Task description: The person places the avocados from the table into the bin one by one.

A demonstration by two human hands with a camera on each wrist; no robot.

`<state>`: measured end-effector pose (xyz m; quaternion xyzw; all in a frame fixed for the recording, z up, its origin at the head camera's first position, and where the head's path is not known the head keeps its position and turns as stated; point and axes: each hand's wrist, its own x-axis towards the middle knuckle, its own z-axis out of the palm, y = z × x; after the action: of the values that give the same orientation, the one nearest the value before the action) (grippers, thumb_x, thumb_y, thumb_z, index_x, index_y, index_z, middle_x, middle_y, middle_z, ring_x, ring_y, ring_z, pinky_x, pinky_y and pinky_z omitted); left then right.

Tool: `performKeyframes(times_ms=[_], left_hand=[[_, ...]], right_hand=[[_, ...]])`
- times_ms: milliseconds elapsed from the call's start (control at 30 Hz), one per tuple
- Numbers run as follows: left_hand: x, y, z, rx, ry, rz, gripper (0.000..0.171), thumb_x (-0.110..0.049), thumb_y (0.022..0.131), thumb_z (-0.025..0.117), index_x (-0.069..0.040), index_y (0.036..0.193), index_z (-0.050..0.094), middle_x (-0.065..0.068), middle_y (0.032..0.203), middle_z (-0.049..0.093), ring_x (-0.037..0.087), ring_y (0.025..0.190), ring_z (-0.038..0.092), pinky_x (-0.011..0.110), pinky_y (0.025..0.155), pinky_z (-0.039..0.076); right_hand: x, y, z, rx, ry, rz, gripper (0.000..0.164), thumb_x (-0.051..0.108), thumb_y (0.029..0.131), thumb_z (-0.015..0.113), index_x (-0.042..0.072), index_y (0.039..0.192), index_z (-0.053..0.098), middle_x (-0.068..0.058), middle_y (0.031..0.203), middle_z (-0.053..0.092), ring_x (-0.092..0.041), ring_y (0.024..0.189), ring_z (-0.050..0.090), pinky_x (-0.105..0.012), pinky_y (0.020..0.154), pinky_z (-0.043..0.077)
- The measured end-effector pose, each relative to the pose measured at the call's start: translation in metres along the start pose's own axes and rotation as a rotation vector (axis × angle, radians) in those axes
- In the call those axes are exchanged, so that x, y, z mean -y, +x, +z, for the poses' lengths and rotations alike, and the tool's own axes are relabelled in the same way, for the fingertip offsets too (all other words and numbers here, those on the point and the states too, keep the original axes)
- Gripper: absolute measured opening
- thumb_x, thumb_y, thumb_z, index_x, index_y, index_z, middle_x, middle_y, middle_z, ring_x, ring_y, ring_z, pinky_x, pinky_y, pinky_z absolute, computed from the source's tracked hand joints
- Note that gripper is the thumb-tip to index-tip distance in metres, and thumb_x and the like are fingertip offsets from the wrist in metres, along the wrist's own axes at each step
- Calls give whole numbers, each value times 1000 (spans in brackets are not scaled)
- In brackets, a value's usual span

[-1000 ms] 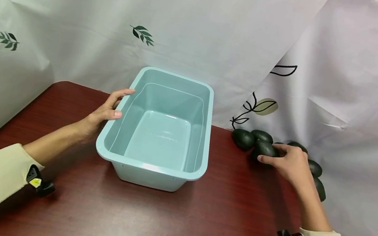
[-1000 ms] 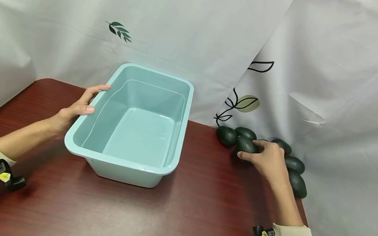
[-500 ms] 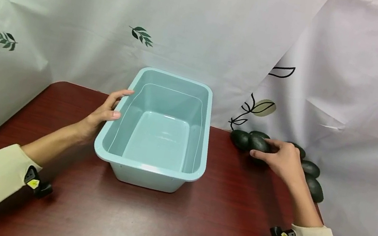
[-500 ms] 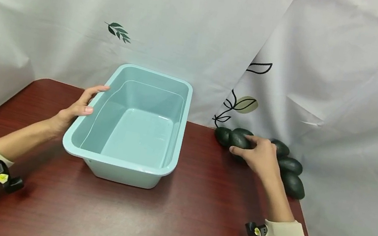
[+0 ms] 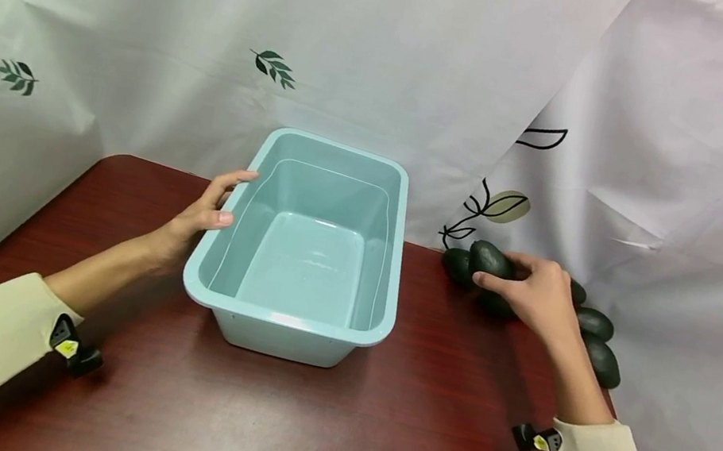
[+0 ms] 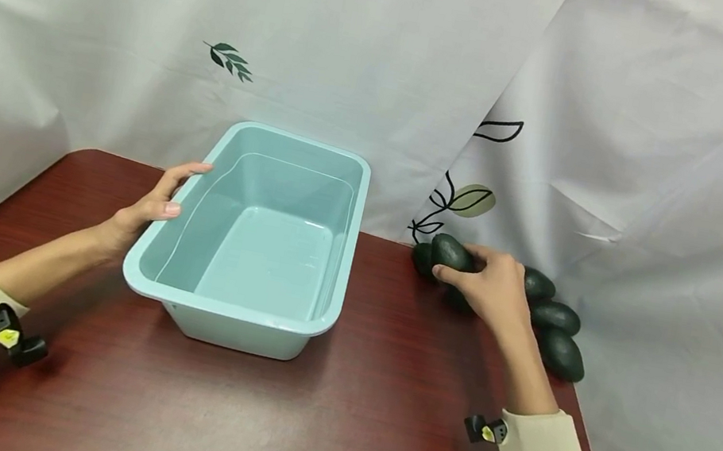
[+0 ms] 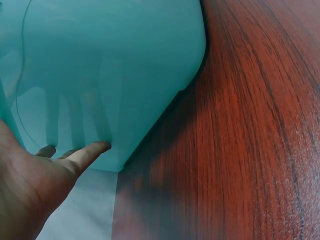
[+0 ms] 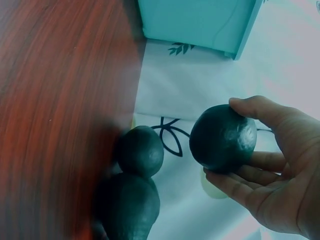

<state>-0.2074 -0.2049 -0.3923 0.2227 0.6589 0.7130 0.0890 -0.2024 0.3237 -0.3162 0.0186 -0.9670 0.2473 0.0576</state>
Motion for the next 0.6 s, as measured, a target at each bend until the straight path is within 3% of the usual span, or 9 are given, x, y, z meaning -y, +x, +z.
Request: performKeyframes(times_ms=[200, 433, 600], left_hand=[[1, 0, 1, 1, -1, 4, 66, -28, 103, 49, -43, 166, 37, 7, 155, 34, 24, 128, 58, 35, 93, 63], [1, -1, 0, -4, 8, -1, 67, -27, 102, 48, -43, 167, 36, 8, 154, 34, 26, 129, 57, 36, 93, 64], [0, 0, 1, 0, 10, 4, 68, -28, 102, 48, -43, 168, 35, 7, 155, 34, 27, 130, 56, 35, 93, 64]], right_hand=[[9, 1, -1, -13, 8, -17, 73, 57, 90, 91, 10, 143, 77, -17, 129, 83, -34, 116, 75, -48, 97, 55], [17, 3, -1, -23, 22, -35, 72, 57, 90, 91, 11, 144, 78, -16, 129, 83, -33, 117, 76, -49, 99, 54], [22, 4, -3, -39, 34, -52, 71, 55, 91, 92, 12, 145, 77, -16, 128, 83, -32, 115, 76, -45, 93, 55]])
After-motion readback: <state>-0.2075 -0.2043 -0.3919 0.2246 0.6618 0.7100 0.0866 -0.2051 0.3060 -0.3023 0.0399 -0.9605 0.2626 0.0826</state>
